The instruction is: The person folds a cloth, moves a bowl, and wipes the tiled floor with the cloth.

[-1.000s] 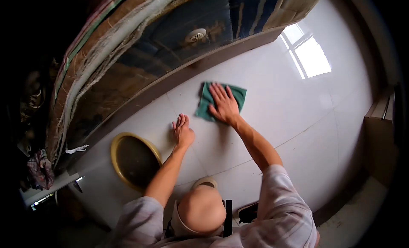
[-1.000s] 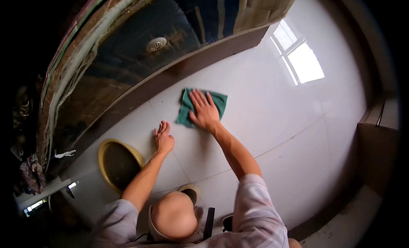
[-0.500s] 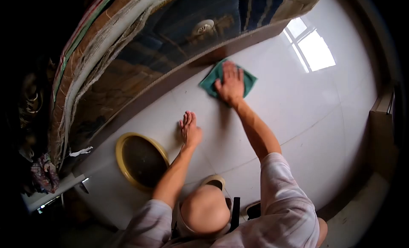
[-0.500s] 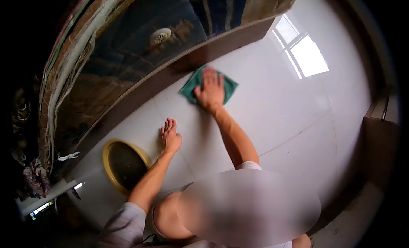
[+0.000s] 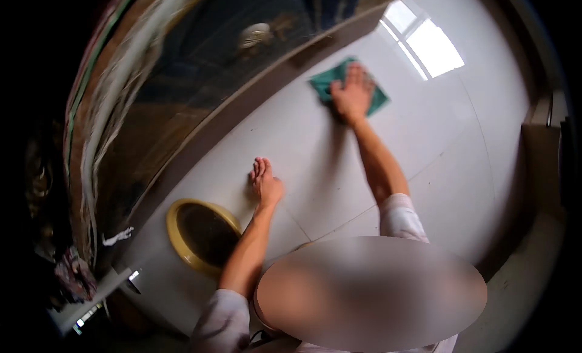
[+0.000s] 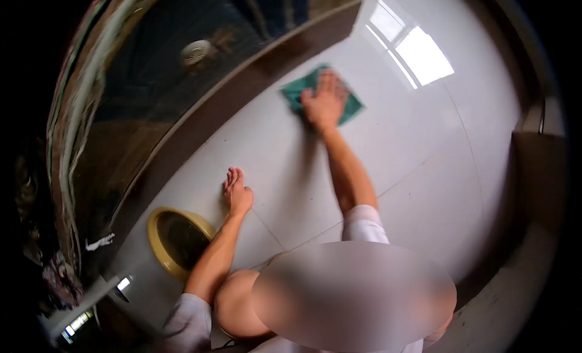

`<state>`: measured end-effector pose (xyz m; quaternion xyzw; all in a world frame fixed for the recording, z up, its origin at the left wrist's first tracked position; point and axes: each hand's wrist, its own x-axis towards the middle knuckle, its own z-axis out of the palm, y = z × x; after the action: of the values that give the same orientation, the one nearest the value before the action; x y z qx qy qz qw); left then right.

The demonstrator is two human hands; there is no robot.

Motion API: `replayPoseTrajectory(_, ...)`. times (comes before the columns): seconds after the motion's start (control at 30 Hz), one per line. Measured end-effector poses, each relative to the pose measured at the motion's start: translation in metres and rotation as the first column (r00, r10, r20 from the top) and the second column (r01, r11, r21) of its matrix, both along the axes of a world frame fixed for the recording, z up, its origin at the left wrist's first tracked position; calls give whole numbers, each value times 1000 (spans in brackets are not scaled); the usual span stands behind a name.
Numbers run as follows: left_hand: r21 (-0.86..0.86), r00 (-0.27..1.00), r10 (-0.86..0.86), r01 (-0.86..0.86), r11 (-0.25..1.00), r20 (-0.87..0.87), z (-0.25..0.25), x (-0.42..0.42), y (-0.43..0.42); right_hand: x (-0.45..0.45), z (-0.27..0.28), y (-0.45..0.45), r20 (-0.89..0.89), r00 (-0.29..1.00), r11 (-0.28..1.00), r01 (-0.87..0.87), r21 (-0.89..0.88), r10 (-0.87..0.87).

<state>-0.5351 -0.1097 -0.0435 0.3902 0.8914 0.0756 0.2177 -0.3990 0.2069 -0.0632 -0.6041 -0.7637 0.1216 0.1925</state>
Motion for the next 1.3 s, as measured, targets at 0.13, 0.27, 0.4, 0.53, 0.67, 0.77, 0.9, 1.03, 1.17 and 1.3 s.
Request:
replayPoseTrajectory(0.13, -1, 999, -32, 32, 999, -42, -5, -8, -5, -38, 12, -143, -177, 787, 770, -615, -168, 591)
replayPoseTrajectory(0.27, -143, 982, -178, 167, 976, -63, -1, -19, 1, -28, -1, -160, -204, 670, 679, -733, -35, 713)
replayPoseTrajectory(0.4, -177, 973, -192, 168, 970, -129, 2, -18, -1, 9, 3, -90, -134, 949, 954, -294, -58, 284)
replayPoseTrajectory(0.53, -191, 955, -274, 249, 950, -118, 9, -16, 0, 111, 14, -125, 20, 970, 968, 244, -51, -244)
replayPoseTrajectory(0.67, -240, 951, -258, 214, 947, -170, -1, -6, 10, 137, 11, -274, 99, 991, 934, 122, -335, -94)
replayPoseTrajectory(0.77, -184, 943, -254, 217, 959, -215, -6, -8, 8, 83, 16, -243, 6, 986, 953, -162, -257, 169)
replayPoseTrajectory(0.9, -165, 957, -214, 182, 969, -198, -9, -11, 4, 35, -6, -91, -62, 962, 963, -261, 62, 264)
replayPoseTrajectory(1.03, -215, 996, -85, 82, 973, -4, 24, -19, 6, 123, 3, -40, -89, 987, 988, 139, 66, -133)
replayPoseTrajectory(1.17, -160, 916, -335, 305, 939, -221, -12, -25, -4, 195, 9, -164, 105, 974, 974, 210, -87, -201)
replayPoseTrajectory(1.3, -171, 895, -343, 305, 937, -285, -9, -16, -4, 139, 18, -230, 21, 988, 961, -144, -237, 153)
